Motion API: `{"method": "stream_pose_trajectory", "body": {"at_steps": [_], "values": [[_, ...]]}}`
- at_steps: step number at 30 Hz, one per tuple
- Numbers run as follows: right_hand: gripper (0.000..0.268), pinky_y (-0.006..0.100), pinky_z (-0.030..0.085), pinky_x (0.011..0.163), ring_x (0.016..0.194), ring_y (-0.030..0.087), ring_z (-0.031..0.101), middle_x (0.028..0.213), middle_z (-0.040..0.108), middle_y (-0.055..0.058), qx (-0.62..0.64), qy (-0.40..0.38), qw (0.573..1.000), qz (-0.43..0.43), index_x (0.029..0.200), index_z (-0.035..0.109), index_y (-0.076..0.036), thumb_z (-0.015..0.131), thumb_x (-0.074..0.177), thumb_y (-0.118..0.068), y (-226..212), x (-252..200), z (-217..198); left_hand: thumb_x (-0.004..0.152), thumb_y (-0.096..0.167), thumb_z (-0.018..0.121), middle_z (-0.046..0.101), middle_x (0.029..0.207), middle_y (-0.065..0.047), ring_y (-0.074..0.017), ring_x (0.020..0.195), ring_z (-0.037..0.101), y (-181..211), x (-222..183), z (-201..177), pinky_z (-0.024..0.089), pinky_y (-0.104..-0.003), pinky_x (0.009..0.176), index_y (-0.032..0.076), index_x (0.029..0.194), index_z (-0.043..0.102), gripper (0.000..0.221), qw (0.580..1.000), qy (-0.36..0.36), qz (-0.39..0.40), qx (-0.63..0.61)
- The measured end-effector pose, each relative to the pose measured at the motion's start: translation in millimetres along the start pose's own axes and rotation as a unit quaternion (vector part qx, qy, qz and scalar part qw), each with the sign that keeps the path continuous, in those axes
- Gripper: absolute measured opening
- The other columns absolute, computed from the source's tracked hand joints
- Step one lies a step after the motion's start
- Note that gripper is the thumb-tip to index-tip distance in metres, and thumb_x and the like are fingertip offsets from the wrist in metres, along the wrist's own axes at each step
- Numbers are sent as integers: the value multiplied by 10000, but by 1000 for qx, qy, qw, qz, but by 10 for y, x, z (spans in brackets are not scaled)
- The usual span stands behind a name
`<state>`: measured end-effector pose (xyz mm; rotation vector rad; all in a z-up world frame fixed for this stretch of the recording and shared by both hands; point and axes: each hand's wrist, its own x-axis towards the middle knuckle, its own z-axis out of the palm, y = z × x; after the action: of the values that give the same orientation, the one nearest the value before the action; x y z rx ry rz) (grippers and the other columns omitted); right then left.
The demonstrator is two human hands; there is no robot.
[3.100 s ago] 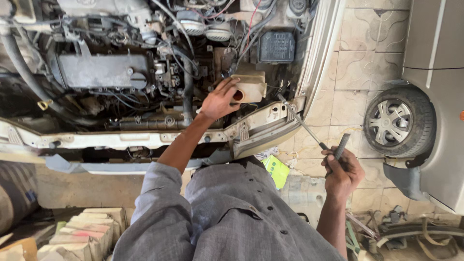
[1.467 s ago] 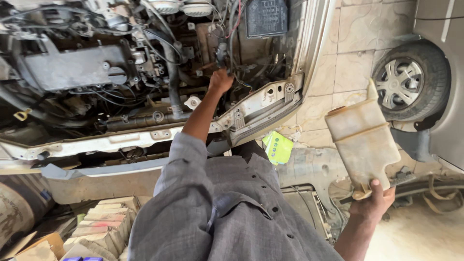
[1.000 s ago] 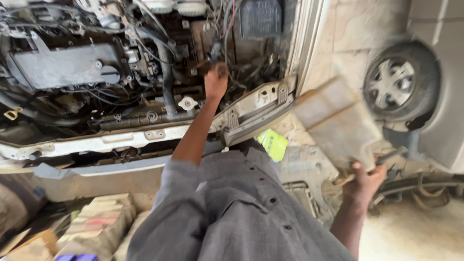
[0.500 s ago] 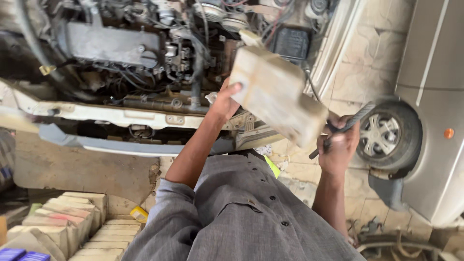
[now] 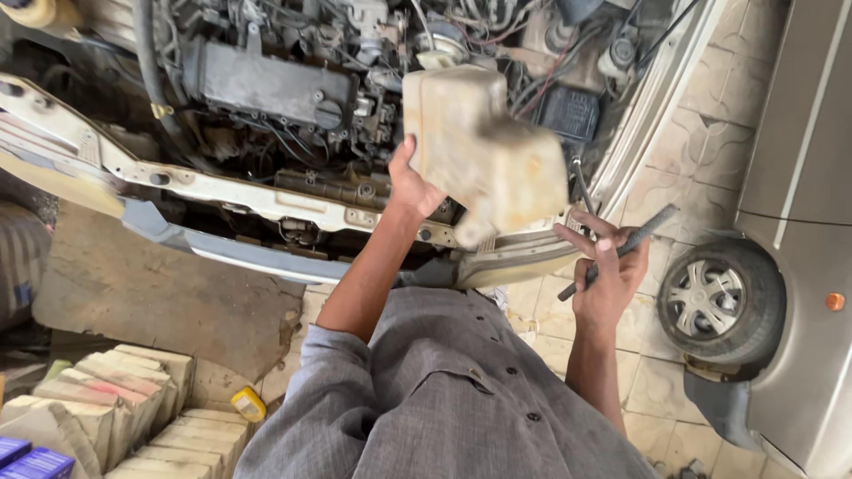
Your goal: The person removes a plastic reservoir and then detaches wires and components from a fuse box assembly inside a car engine bay using their hands and a long metal tool.
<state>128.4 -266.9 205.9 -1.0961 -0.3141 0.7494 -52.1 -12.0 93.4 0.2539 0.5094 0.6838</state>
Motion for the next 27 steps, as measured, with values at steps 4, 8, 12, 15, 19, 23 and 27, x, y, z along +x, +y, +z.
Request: {"method": "stream_pose_trajectory", "body": {"at_steps": [4, 8, 12, 15, 19, 23, 27], "values": [[318, 203, 405, 428, 1069, 390, 745, 1290, 647, 327, -12, 12, 999, -45, 1122, 376, -91, 687, 1054, -95, 37, 1, -42, 744, 460, 861, 657, 1220, -193, -329, 1178, 658, 424, -62, 296, 569, -536, 1062, -28, 1361, 603, 828, 955, -76, 142, 248], [344, 199, 427, 462, 1077, 404, 756, 1312, 642, 335, -10, -8, 996, -88, 1150, 372, -80, 690, 1030, -27, 69, 101, -108, 749, 456, 897, 699, 1239, -122, -227, 1132, 715, 907, -438, 1104, 619, -451, 988, 17, 1395, 580, 842, 673, -171, 324, 643], [403, 231, 505, 567, 1085, 413, 752, 1321, 622, 345, -59, -25, 986, -157, 1207, 368, -71, 728, 1041, 0, 116, 181, -130, 771, 433, 886, 687, 1108, -70, -217, 1032, 673, 826, -663, 1756, 559, -448, 944, 76, 1305, 646, 686, 380, -194, 394, 814], [479, 390, 634, 846, 1077, 432, 753, 1333, 612, 332, -55, -67, 978, -191, 1180, 344, -66, 789, 1015, -4, 67, 261, -65, 743, 393, 889, 639, 1210, -92, -281, 1122, 623, 714, -804, 1962, 495, -462, 1003, 70, 1333, 593, 735, 307, -212, 424, 825], [538, 433, 688, 782, 913, 359, 757, 1281, 552, 214, -72, -44, 977, -195, 1239, 346, -52, 766, 904, -38, -115, 344, 182, 735, 301, 899, 587, 1273, -103, -297, 1184, 565, 589, -836, 2082, 450, -459, 1038, 67, 1367, 537, 765, 328, -225, 401, 825], [442, 290, 545, 494, 651, 238, 690, 1150, 570, 159, -9, -10, 978, -210, 1163, 343, -66, 725, 951, 5, -180, 451, 335, 599, 229, 857, 576, 1239, -127, -321, 1147, 547, 478, -827, 2174, 451, -481, 1010, 45, 1333, 532, 823, 308, -232, 403, 830], [342, 342, 536, 436, 510, 158, 600, 992, 527, 101, 42, 15, 978, -206, 1104, 367, -58, 682, 1048, 64, -177, 538, 375, 653, 152, 834, 589, 1237, -119, -309, 1136, 559, 462, -812, 2234, 444, -462, 1013, 57, 1313, 537, 729, 324, -223, 403, 827]]}}
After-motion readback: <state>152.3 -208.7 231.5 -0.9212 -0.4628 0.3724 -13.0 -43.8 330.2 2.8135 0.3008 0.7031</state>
